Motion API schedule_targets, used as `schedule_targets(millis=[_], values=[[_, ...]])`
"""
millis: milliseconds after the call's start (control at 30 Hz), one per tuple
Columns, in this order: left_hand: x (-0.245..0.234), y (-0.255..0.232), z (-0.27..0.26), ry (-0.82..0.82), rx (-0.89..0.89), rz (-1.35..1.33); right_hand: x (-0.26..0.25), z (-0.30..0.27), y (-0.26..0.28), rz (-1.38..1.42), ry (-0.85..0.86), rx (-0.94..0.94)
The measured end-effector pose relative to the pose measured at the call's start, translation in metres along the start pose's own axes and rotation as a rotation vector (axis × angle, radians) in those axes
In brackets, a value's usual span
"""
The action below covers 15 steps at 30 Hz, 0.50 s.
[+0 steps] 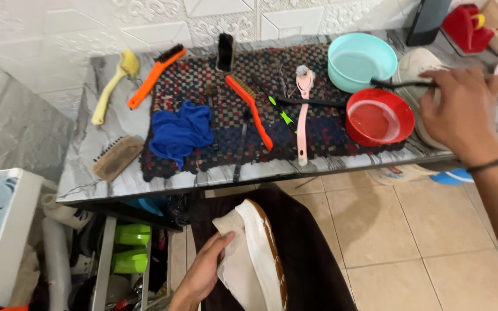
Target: The person cleans a white shoe by applying liquid from a bowl using a brush and wiping the surfaces with a blue cloth.
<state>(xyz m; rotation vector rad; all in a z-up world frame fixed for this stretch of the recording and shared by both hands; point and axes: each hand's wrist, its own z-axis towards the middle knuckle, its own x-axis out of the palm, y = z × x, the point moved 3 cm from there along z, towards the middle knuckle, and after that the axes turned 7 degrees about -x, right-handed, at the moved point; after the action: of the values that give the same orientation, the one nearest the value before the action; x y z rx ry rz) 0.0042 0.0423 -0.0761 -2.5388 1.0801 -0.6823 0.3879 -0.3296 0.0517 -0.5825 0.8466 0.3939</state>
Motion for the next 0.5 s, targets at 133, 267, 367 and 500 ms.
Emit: schedule_targets(millis=[133, 267, 367, 500], values=[[0.015, -0.008, -0.002, 0.041, 0.004, 0.088, -0.024, -0.023, 0.023, 0.088, 0.17, -0.023], [0.028, -0.019, -0.013, 0.016, 0.125, 0.187, -0.022, -0.044, 0.026, -0.021, 0.087, -0.07], [0.032, -0.023, -0.02, 0.038, 0.154, 0.26, -0.018, -0.051, 0.026, -0.056, 0.075, -0.079], [0.037, -0.021, -0.023, 0.122, 0.237, 0.378, -0.017, -0.056, 0.029, -0.061, 0.093, -0.076]])
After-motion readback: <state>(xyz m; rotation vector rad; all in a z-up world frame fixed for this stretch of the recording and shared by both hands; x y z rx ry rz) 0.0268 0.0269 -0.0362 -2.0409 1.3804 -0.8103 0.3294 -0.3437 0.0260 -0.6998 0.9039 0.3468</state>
